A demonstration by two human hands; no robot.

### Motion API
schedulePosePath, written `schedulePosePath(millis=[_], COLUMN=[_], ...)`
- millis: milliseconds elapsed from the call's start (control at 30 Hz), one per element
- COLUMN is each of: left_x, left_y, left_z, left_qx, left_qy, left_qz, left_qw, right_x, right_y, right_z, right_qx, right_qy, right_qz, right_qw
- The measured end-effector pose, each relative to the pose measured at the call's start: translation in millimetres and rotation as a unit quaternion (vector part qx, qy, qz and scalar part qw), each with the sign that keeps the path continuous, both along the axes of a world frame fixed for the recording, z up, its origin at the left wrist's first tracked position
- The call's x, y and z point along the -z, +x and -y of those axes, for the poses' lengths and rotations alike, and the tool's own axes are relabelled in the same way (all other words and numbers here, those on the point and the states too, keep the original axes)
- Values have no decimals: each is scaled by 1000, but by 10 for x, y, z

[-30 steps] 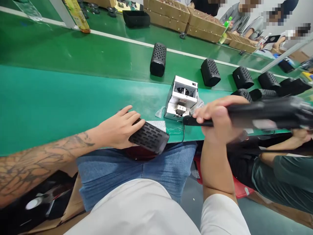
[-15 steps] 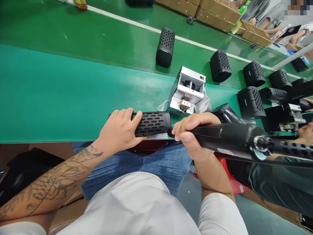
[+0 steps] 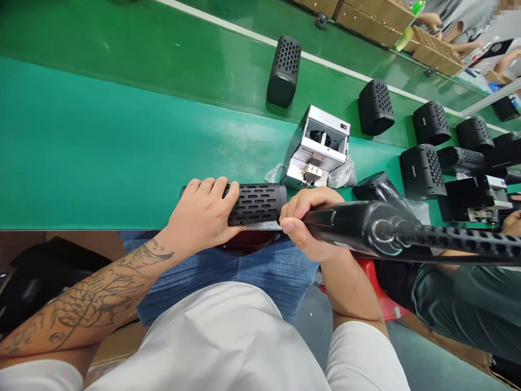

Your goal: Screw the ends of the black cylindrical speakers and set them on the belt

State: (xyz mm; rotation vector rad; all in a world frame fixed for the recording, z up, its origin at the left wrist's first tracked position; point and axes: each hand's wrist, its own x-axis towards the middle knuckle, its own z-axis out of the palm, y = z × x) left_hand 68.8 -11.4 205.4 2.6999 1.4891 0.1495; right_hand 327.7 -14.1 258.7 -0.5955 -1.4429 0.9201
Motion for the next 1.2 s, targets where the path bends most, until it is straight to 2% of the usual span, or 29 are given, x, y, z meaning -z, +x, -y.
schedulePosePath(millis=[200,433,500,567,633,700,767,867,1000,1100,1200], left_x=[-26,-16,-13,-16,-22,-28,-33,-38,-51,-61,-60], left_y=[11,11,5,1,3,8,8,-15,-71,-85,-74], left_z=[6,10,4,-1,0,6,8,-7,-60,-86,-84], left_qx=[-2,0,4,8,7,3,1,9,32,33,27], left_qy=[-22,4,12,11,6,1,-4,-8,-16,-22,-22], left_qz=[2,-15,-12,-10,-6,-3,-4,-6,2,10,20], left_qw=[1000,1000,1000,1000,1000,1000,1000,1000,999,999,999], right_x=[0,-17,-41,-71,-93,-87,-44,58,118,33,-150], right_y=[33,8,54,152,292,437,553,637,630,557,391], right_z=[-29,-7,-16,-105,-286,-523,-745,-928,-883,-735,-493], right_qx=[-55,-84,-65,-12,87,203,276,285,267,262,232], right_qy=[-8,-20,-17,5,21,19,8,-26,-34,-24,28], right_qz=[24,21,29,18,5,11,31,46,54,40,-20], right_qw=[998,996,997,1000,996,979,961,957,962,964,972])
